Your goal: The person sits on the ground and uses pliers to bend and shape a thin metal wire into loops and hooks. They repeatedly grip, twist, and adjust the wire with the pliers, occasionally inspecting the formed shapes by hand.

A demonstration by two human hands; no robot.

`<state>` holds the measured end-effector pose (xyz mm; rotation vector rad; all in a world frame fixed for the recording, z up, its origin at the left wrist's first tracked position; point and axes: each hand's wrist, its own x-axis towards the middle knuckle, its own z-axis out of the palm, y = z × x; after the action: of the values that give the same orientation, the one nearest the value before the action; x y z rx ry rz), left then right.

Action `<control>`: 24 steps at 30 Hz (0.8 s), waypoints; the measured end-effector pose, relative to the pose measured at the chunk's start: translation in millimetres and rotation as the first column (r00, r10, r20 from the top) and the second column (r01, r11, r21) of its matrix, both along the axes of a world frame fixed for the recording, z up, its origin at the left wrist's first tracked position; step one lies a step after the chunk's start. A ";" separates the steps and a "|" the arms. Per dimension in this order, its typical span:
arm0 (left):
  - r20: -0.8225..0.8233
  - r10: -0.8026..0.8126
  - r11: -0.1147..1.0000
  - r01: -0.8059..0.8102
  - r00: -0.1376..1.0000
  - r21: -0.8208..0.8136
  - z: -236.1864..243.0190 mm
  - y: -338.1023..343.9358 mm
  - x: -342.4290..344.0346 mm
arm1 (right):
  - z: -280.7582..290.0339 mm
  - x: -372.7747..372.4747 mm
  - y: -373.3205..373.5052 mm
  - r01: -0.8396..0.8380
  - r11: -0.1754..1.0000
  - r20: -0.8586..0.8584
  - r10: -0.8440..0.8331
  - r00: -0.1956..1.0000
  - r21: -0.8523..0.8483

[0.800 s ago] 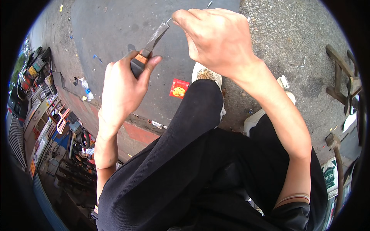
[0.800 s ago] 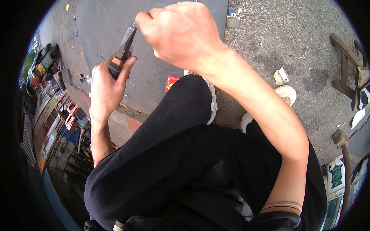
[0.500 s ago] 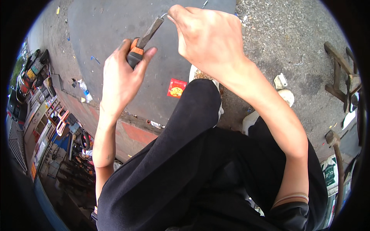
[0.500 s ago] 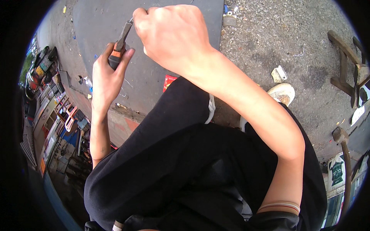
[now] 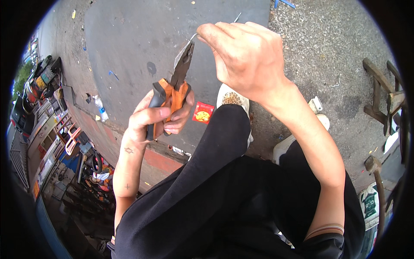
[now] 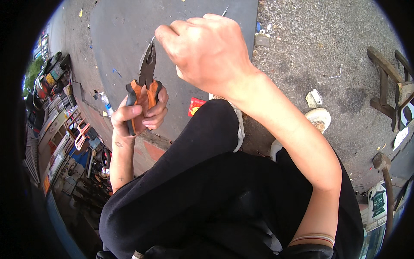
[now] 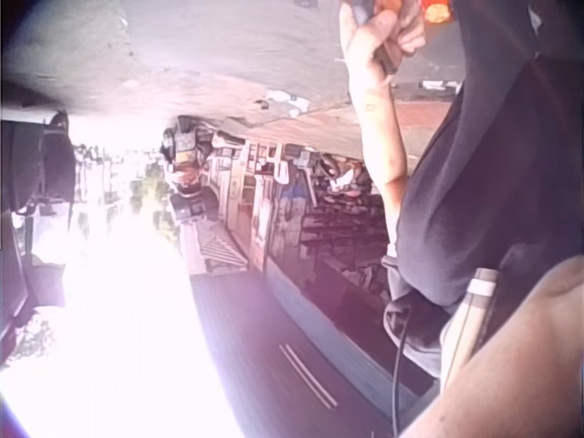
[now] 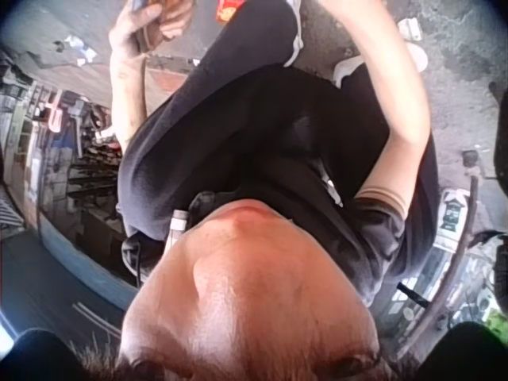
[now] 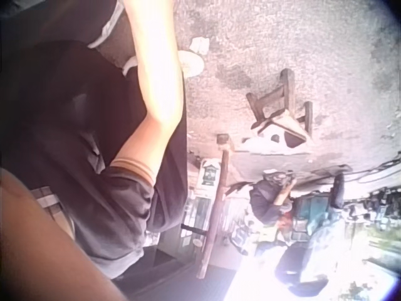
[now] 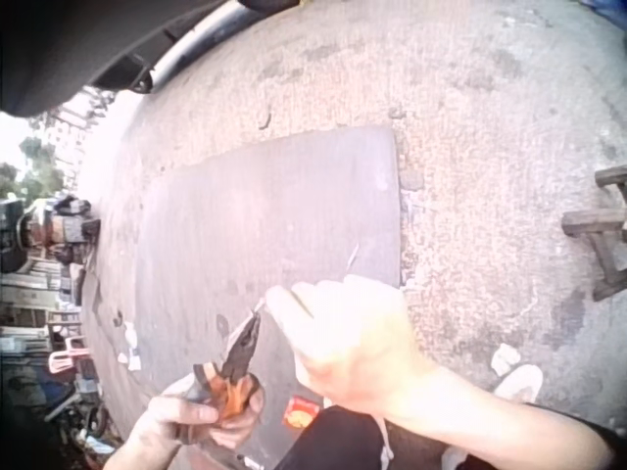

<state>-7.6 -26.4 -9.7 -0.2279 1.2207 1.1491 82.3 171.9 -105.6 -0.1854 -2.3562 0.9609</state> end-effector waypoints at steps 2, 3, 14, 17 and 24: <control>-0.090 -0.060 0.998 0.058 0.994 -0.030 1.5 1.8 -3.0 | 1.1 1.7 1.0 -0.038 0.999 0.033 0.039 0.999 -0.023; -0.134 -0.089 0.995 0.083 0.987 -0.046 3.2 2.9 -2.7 | 2.9 3.8 0.0 -0.055 0.998 0.050 0.057 0.997 -0.037; -0.755 -0.605 0.749 0.143 -0.254 -0.647 5.5 2.9 -0.2 | 22.9 8.6 -10.3 -0.001 0.933 0.371 0.144 0.917 -0.359; -0.769 -0.573 0.758 0.174 -0.284 -0.629 5.6 0.3 -6.1 | 21.4 8.4 -12.3 -0.005 0.928 0.324 0.135 0.936 -0.373; -0.783 -0.613 0.770 0.302 0.105 -0.562 19.4 -4.9 -8.3 | -0.9 1.7 -5.9 -0.083 0.980 -0.092 0.067 0.993 -0.182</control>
<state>-15.9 -31.2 9.7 0.8145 2.3372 0.4047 84.0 165.9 -106.5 -0.1255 -2.2081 1.2027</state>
